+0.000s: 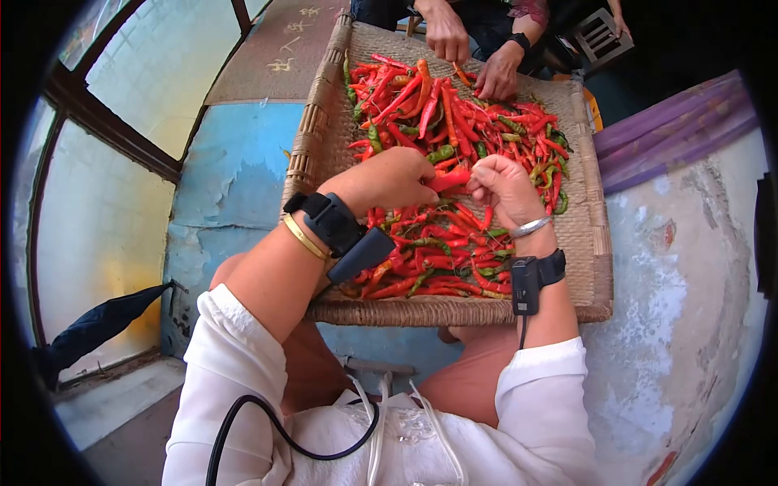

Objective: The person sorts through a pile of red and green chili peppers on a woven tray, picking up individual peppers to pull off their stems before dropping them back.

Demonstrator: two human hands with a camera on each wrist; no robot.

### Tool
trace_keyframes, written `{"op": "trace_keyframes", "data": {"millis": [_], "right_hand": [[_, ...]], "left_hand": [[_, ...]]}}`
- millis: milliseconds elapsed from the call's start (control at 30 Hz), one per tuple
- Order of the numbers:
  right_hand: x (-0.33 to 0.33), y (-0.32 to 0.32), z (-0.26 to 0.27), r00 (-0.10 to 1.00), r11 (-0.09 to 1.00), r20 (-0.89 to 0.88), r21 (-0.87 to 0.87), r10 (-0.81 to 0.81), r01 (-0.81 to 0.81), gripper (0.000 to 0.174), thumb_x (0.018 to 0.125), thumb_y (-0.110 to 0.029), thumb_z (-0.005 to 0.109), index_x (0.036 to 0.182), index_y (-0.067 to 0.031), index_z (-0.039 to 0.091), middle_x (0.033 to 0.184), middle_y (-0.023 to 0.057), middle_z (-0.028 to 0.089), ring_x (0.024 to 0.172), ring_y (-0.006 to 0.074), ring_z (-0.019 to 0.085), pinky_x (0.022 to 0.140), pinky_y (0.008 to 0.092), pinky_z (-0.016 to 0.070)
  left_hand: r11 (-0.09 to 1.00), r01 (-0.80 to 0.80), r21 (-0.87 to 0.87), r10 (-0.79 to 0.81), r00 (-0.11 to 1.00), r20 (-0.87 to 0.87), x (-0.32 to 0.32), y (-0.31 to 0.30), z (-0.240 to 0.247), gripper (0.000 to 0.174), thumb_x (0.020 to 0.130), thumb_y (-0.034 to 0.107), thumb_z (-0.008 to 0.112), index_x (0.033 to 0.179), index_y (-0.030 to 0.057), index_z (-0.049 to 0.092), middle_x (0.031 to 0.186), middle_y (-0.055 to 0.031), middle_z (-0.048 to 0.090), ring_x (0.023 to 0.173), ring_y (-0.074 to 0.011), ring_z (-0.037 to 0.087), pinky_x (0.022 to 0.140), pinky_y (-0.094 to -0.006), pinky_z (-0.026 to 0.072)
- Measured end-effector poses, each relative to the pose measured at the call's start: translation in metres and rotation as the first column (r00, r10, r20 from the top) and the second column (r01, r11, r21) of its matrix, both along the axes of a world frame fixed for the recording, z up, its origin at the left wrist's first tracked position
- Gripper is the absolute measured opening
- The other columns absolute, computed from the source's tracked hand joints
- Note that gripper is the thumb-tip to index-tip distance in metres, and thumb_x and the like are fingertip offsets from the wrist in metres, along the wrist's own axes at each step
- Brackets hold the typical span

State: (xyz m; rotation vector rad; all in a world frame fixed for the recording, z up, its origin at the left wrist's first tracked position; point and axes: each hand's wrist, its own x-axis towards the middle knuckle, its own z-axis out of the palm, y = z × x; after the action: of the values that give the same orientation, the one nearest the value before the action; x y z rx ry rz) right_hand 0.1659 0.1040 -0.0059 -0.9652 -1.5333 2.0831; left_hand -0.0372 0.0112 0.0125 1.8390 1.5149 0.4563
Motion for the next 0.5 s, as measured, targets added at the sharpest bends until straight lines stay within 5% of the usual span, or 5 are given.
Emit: {"op": "trace_keyframes", "data": {"millis": [133,233,333,467,500], "right_hand": [[-0.007,0.007,0.009,0.857,0.976,-0.468,-0.084,-0.218,0.202,0.011,0.084,-0.013,0.055,0.091,-0.0049,0.055,0.078,0.0069,0.061,0.058,0.0119,0.056,0.053,0.0249,0.0474],[-0.018,-0.004,0.009,0.766,0.861,-0.393,-0.259,-0.508,0.439,0.021,0.084,-0.013,0.055,0.102,-0.0029,0.053,0.083,0.0075,0.061,0.061,0.0124,0.057,0.053,0.0254,0.0478],[-0.019,-0.003,-0.022,0.916,0.933,0.26,0.278,-0.304,0.231,0.03,0.081,-0.011,0.054,0.109,0.0005,0.052,0.087,0.0064,0.061,0.071,0.0106,0.059,0.059,0.0241,0.0487],[-0.04,-0.042,-0.023,0.937,0.815,0.249,0.47,0.245,-0.338,0.019,0.077,-0.011,0.057,0.093,-0.0035,0.061,0.084,0.0063,0.061,0.07,0.0156,0.059,0.063,0.0289,0.0473],[-0.044,-0.047,-0.026,0.936,0.815,0.248,0.468,0.249,-0.341,0.019,0.077,-0.011,0.057,0.093,-0.0035,0.061,0.084,0.0063,0.061,0.07,0.0156,0.059,0.063,0.0289,0.0473]], "left_hand": [[0.986,-0.159,0.051,0.157,0.986,0.051,-0.012,-0.006,0.0,0.02,0.074,0.018,0.061,0.083,0.0004,0.06,0.075,-0.0166,0.06,0.066,-0.0282,0.058,0.061,-0.0343,0.0455],[0.917,-0.302,0.26,0.319,0.947,-0.028,-0.026,-0.007,-0.007,0.019,0.075,0.017,0.06,0.084,0.0012,0.062,0.07,-0.0142,0.06,0.063,-0.0242,0.058,0.059,-0.0316,0.0455],[0.906,-0.348,0.24,0.35,0.936,0.035,-0.031,-0.009,0.0,0.019,0.075,0.017,0.06,0.084,0.0009,0.062,0.069,-0.0143,0.06,0.062,-0.0236,0.058,0.058,-0.0317,0.0453],[0.899,-0.334,0.284,0.332,0.942,0.056,-0.03,-0.011,0.005,0.02,0.075,0.017,0.06,0.084,0.0002,0.062,0.069,-0.0144,0.06,0.061,-0.0235,0.058,0.057,-0.0326,0.0449],[0.898,-0.337,0.282,0.335,0.94,0.055,-0.028,-0.012,0.007,0.02,0.075,0.017,0.06,0.084,0.0002,0.062,0.069,-0.0144,0.06,0.061,-0.0235,0.058,0.057,-0.0326,0.0449]]}}
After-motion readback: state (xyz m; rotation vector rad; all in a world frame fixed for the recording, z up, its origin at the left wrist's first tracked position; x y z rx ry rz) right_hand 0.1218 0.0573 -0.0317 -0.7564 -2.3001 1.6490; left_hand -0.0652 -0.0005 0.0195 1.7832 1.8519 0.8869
